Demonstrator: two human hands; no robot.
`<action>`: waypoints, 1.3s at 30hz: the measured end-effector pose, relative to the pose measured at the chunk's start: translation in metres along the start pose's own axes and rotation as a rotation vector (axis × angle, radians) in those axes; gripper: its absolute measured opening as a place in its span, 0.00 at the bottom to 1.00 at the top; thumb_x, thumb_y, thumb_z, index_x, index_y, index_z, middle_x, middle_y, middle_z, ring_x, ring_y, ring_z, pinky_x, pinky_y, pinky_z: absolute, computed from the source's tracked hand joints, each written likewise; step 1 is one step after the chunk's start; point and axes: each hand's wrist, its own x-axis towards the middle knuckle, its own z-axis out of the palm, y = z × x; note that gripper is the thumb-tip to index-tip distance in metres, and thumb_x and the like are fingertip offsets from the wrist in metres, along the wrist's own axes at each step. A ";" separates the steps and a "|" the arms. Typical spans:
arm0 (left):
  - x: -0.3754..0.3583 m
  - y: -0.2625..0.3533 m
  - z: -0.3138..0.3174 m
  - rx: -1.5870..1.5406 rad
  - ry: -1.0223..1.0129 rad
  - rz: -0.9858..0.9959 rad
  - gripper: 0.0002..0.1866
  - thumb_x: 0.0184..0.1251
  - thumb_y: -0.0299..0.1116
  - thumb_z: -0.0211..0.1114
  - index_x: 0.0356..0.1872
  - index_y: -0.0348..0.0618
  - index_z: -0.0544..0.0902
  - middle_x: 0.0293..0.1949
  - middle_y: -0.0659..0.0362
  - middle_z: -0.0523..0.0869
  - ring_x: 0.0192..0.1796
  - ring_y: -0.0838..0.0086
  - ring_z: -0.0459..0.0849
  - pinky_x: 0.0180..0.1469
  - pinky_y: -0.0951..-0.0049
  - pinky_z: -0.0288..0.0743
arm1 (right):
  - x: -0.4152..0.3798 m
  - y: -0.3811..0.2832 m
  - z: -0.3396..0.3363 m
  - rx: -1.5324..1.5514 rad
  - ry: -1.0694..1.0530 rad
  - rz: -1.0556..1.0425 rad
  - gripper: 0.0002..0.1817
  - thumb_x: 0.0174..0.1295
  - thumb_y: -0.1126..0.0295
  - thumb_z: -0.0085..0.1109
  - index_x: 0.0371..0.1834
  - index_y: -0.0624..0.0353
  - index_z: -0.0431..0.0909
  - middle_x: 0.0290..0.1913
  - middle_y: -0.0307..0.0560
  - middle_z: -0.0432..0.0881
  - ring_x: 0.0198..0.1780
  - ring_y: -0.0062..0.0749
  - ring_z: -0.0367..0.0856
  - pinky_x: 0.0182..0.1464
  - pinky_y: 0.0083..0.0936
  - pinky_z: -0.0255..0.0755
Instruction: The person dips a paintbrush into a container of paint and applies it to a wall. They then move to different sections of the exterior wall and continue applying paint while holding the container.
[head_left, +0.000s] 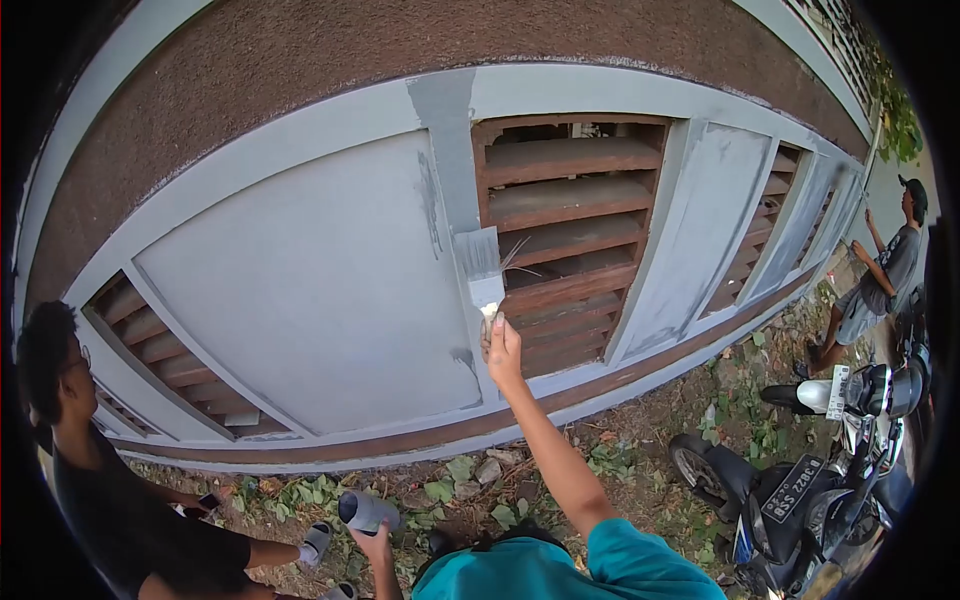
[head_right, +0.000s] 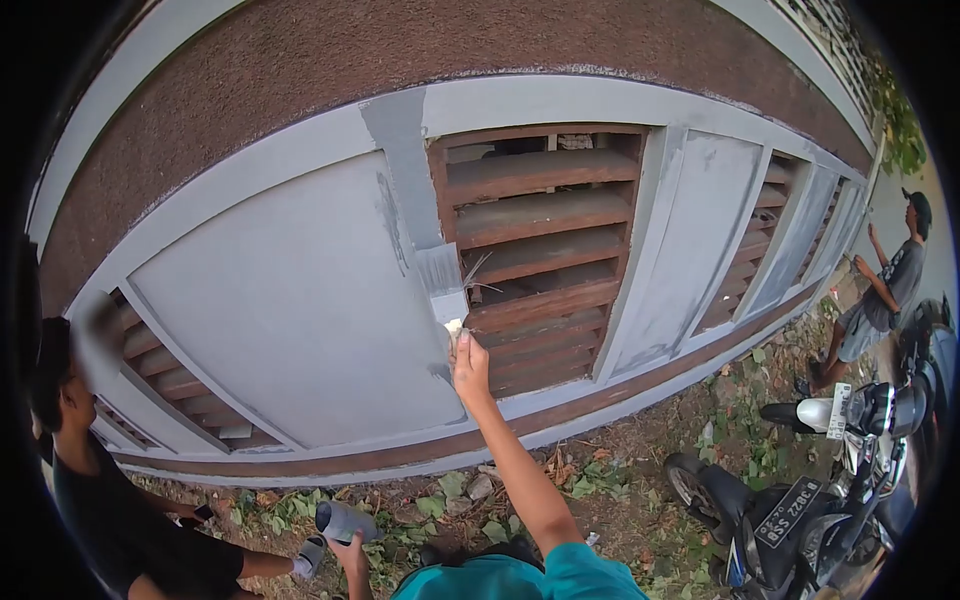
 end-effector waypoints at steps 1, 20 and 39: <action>-0.012 0.014 0.004 0.014 0.018 -0.010 0.46 0.52 0.26 0.71 0.71 0.37 0.54 0.62 0.48 0.68 0.61 0.58 0.71 0.62 0.63 0.64 | 0.012 -0.008 0.000 -0.022 -0.024 -0.028 0.27 0.75 0.47 0.37 0.30 0.59 0.71 0.19 0.34 0.66 0.20 0.15 0.62 0.21 0.18 0.56; -0.088 0.023 0.009 0.023 0.061 -0.028 0.46 0.44 0.28 0.75 0.68 0.37 0.59 0.59 0.51 0.72 0.58 0.62 0.73 0.63 0.64 0.65 | 0.025 -0.003 0.010 -0.279 -0.066 -0.142 0.27 0.76 0.54 0.34 0.30 0.65 0.72 0.19 0.48 0.74 0.21 0.35 0.74 0.27 0.32 0.67; -0.066 0.029 0.040 0.027 0.075 0.003 0.45 0.46 0.29 0.73 0.68 0.37 0.60 0.59 0.49 0.72 0.59 0.60 0.73 0.62 0.62 0.65 | -0.025 0.020 -0.045 -0.190 0.038 -0.021 0.28 0.76 0.52 0.37 0.26 0.64 0.72 0.17 0.39 0.70 0.19 0.22 0.67 0.23 0.25 0.62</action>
